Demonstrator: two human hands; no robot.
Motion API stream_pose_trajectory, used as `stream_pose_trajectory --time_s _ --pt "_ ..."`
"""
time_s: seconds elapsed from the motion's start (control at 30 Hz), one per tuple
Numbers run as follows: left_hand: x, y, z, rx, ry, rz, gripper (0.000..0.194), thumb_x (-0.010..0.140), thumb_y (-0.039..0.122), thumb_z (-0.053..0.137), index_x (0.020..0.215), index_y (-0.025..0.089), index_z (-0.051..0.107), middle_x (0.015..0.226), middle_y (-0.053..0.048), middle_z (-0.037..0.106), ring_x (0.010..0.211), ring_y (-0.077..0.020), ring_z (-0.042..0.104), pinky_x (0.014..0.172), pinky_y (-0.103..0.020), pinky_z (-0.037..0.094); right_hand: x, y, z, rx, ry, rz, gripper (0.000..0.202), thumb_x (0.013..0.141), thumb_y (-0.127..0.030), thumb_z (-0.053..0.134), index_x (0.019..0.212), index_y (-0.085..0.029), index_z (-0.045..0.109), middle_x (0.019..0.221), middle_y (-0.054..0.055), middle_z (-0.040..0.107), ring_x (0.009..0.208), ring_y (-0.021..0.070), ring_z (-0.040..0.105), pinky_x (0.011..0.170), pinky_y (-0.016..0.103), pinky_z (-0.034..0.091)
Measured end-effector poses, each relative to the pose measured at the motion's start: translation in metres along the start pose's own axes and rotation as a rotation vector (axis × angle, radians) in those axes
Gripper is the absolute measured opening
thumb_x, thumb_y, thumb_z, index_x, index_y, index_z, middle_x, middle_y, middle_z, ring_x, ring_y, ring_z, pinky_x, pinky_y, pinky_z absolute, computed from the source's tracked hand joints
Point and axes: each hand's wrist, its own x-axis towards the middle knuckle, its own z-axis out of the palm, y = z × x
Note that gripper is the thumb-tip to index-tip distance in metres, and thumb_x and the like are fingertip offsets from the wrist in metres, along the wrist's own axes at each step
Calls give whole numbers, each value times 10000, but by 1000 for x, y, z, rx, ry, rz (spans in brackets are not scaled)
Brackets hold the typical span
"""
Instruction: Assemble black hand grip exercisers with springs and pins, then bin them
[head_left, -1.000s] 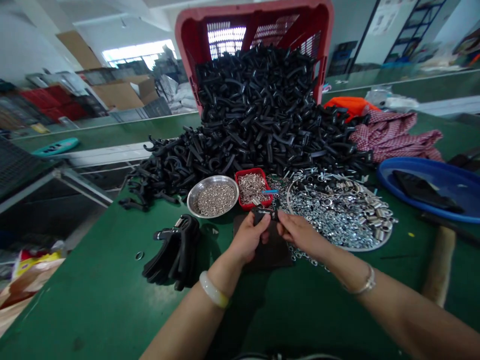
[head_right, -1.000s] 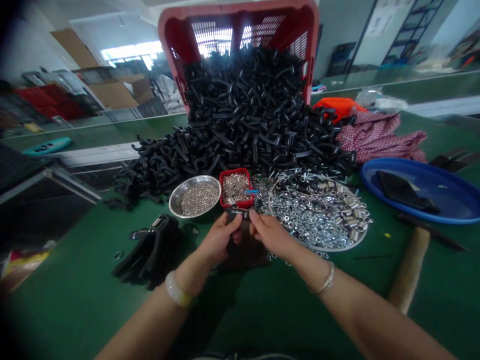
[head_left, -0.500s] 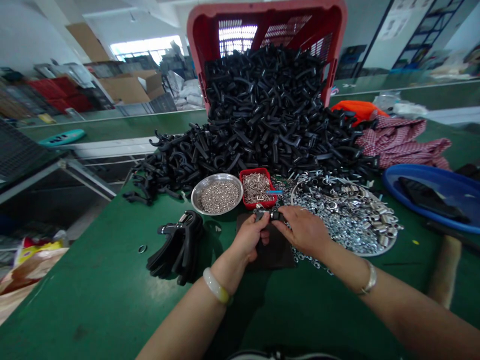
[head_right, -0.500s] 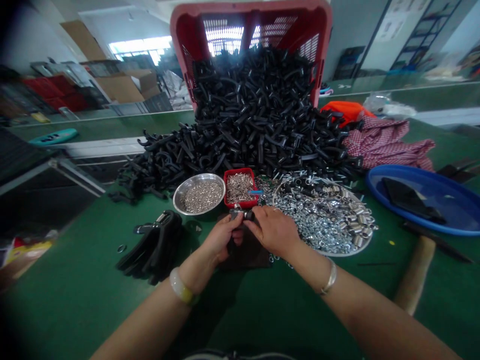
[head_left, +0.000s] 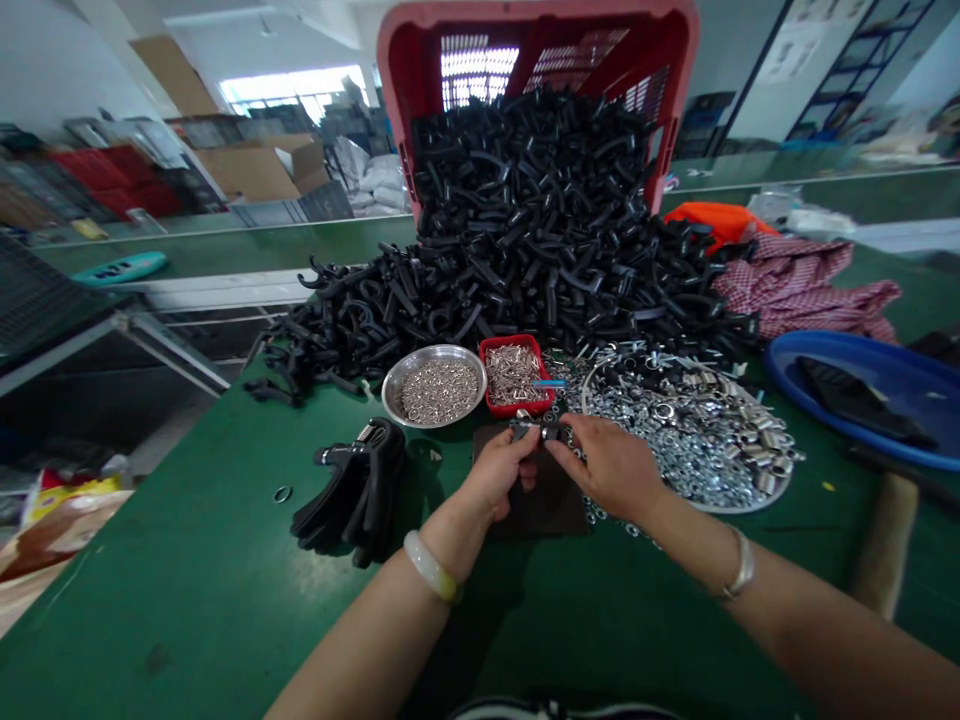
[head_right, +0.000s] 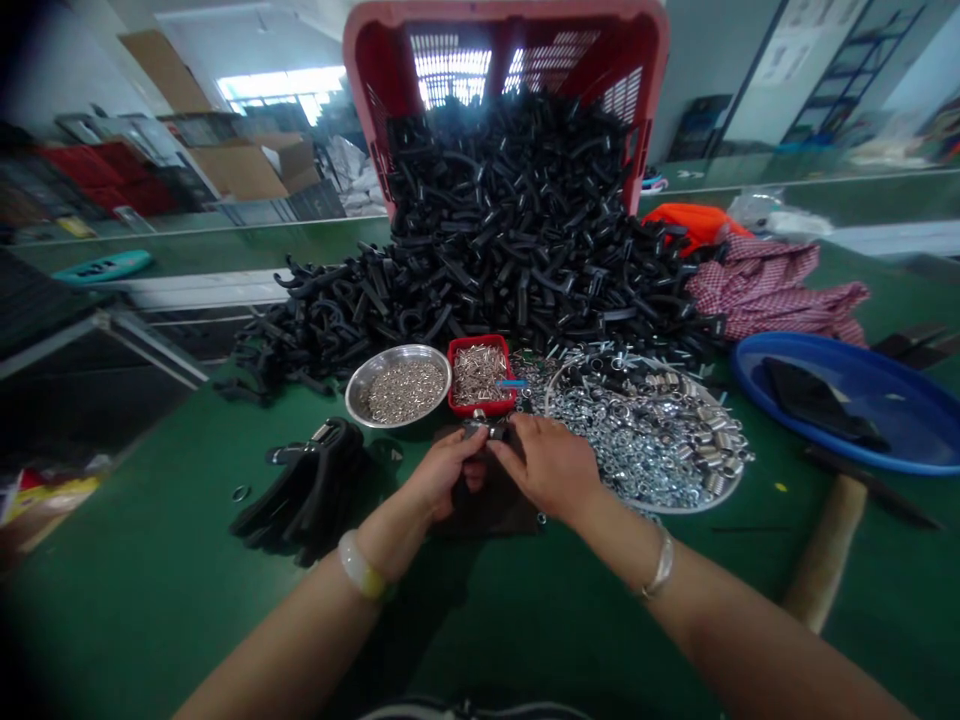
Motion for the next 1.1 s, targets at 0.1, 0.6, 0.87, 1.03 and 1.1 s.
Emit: stream_pose_trajectory --time_s 0.1,0.6,0.87,1.03,1.1 --pt "1 0 0 195 25 69 426 608 483 679 815 159 493 618 45 486 407 -26 349 383 -166 255 -2 1 9 216 -129 110 650 845 -613 97 701 -166 547 587 71 539 535 163 495 510 280 357" --pt "10 24 -24 1416 -22 417 570 407 545 746 858 217 629 912 -94 610 922 -310 534 829 -362 372 21 31 8 -341 -230 -376 292 882 -297 409 1088 -167 570 974 99 609 945 207 536 796 331 424" --pt "5 25 -19 1865 -11 350 887 478 605 696 1221 168 485 1178 -180 493 1087 -369 410 888 -432 322 4 16 13 -431 -200 -169 273 854 -332 439 925 -158 637 911 114 585 868 224 563 725 312 436" --pt "36 66 -13 1773 190 343 353 741 528 529 865 223 656 955 -98 618 943 -278 542 825 -366 378 -9 50 -36 -432 -63 -68 479 865 -467 364 1159 -133 541 1018 144 586 880 248 568 723 359 445" --pt "60 78 -10 1826 335 265 272 809 388 491 910 195 653 979 -125 625 945 -283 556 806 -374 391 -21 75 -61 -474 -11 48 502 862 -484 354 1160 -130 550 1043 159 591 891 266 572 722 377 438"
